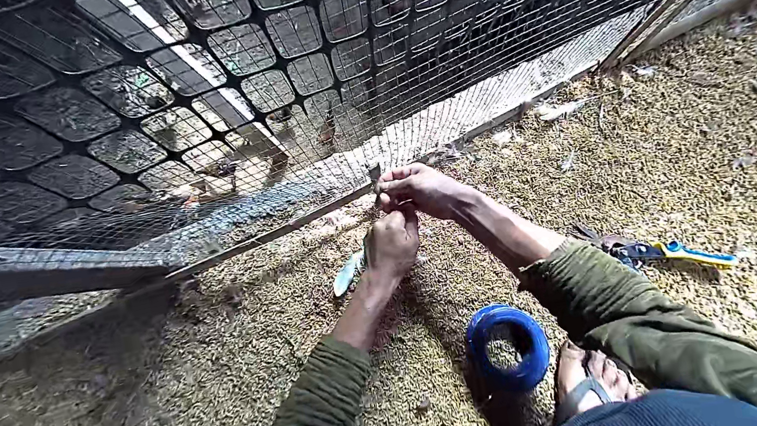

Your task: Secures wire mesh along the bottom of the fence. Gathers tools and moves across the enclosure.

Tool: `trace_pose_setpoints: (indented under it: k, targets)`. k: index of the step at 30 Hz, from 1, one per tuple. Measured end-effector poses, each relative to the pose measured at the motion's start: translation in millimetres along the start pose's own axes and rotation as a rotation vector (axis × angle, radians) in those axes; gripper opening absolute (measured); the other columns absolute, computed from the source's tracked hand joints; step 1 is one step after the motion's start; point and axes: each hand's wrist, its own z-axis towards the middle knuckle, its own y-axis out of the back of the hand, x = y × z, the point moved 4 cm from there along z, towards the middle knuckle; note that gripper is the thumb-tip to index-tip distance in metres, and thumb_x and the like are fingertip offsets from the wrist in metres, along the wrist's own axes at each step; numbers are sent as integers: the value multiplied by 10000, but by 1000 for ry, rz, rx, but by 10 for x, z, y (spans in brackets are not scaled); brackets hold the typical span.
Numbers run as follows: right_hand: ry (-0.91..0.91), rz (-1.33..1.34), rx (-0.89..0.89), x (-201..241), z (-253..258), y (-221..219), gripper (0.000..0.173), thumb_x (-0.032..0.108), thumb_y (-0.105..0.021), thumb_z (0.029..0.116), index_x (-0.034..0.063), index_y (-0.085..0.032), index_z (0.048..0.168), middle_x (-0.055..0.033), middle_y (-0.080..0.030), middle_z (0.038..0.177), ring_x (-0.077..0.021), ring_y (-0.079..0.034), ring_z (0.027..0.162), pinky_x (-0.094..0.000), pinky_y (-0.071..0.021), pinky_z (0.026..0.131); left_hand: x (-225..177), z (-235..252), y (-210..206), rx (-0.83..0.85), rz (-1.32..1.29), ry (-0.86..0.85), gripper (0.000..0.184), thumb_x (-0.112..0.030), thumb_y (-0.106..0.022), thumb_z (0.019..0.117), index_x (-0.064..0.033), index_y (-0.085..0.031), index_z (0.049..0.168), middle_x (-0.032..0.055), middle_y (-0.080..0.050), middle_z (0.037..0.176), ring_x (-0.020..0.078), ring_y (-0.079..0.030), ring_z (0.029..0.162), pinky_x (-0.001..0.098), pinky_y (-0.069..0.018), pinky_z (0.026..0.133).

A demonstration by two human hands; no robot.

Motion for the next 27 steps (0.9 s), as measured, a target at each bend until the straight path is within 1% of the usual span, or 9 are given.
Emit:
trace_pose_setpoints:
  k: [7,11,15,18,20,21,22,24,27]
  targets:
    - [-25,188,-160,-21,33,-5,135,205,-548,1030,126,-637,966,57,-503,655,-35,-434,477,-209,-410,438,-161,-224,-81,-42,-27,-55,488,-276,-434,1064,-6,-641,716,116,-600,638,261,-640,614,444,-518,589]
    - [59,132,-234,-7,50,68,134,198,-557,1028,143,-617,922,66,-437,600,-17,-304,417,-182,-255,372,-280,-437,-133,341,-862,158,474,-259,-344,1104,-154,-460,657,-85,-356,553,47,-365,484,241,-335,488]
    - [94,125,-263,50,-26,-16,157,165,-524,1039,132,-608,911,57,-437,586,-16,-298,405,-176,-257,371,-286,-360,230,-76,-1467,282,519,-409,-171,1105,-208,-617,933,-115,-540,616,-8,-438,463,176,-408,479]
    - [85,113,-269,99,-49,-104,184,176,-518,1047,131,-577,878,48,-426,583,-21,-293,402,-178,-265,373,-85,-207,361,-339,-1222,376,566,-383,-109,1130,-126,-455,1497,-23,-722,1095,-15,-375,459,151,-342,443]
    - [75,93,-278,85,-41,-111,192,201,-523,1056,136,-572,881,51,-405,580,-25,-295,402,-180,-269,372,56,-207,352,-398,-664,425,516,-329,-221,1141,-99,-580,1430,-35,-703,1308,24,-574,668,217,-449,620]
    - [66,81,-284,79,-36,-98,180,204,-522,1057,140,-574,897,56,-391,581,-29,-295,408,-185,-269,379,58,-222,359,-318,-377,405,493,-322,-278,1139,-84,-606,1420,44,-676,1364,114,-712,995,330,-534,907]
    - [56,67,-290,68,-31,-79,176,205,-519,1060,142,-572,905,58,-375,581,-32,-288,413,-190,-263,385,63,-226,310,-242,-164,362,485,-328,-331,1130,-51,-651,1368,163,-714,1261,267,-721,1080,483,-530,964]
    - [49,70,-299,32,8,-48,175,183,-520,1053,129,-581,899,52,-383,585,-42,-307,418,-201,-279,387,41,-250,172,13,107,343,487,-349,-344,1121,-41,-701,1238,228,-734,1027,418,-716,983,614,-531,854]
    - [25,15,-292,33,56,-22,176,195,-536,1046,124,-589,894,42,-403,576,-54,-330,415,-216,-300,391,-154,-347,-3,176,26,270,524,-348,-335,1116,9,-696,985,191,-687,857,358,-698,855,554,-530,778]
